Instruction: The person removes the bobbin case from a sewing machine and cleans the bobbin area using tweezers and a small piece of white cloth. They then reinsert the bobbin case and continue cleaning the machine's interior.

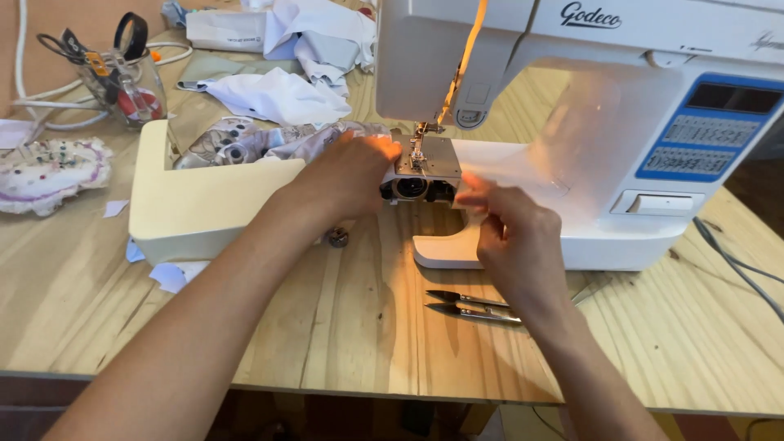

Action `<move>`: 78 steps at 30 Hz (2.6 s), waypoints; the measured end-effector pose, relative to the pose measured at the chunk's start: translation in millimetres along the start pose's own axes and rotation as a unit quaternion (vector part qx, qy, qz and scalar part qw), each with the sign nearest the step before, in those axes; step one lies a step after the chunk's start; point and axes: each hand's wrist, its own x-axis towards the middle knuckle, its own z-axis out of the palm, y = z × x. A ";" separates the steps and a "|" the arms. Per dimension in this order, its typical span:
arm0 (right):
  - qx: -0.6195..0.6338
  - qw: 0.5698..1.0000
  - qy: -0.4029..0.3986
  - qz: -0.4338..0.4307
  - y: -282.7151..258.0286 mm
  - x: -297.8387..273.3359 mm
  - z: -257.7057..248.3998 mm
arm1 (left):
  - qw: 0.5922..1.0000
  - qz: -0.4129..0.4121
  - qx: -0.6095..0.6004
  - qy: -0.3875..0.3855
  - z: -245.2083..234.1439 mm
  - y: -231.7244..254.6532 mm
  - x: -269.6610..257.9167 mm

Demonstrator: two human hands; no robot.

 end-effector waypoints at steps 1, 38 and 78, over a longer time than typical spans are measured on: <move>0.006 1.000 -0.002 0.002 4.9 5.8 5.4 | 1.000 -0.003 0.003 -0.005 -3.6 6.5 -8.4; -0.400 0.898 -0.130 -0.129 39.3 67.2 50.4 | 0.903 -0.356 -0.213 0.113 36.6 47.9 -20.7; -0.360 0.895 -0.253 -0.072 37.6 77.1 25.3 | 0.928 -0.142 0.104 0.328 41.3 46.8 -24.0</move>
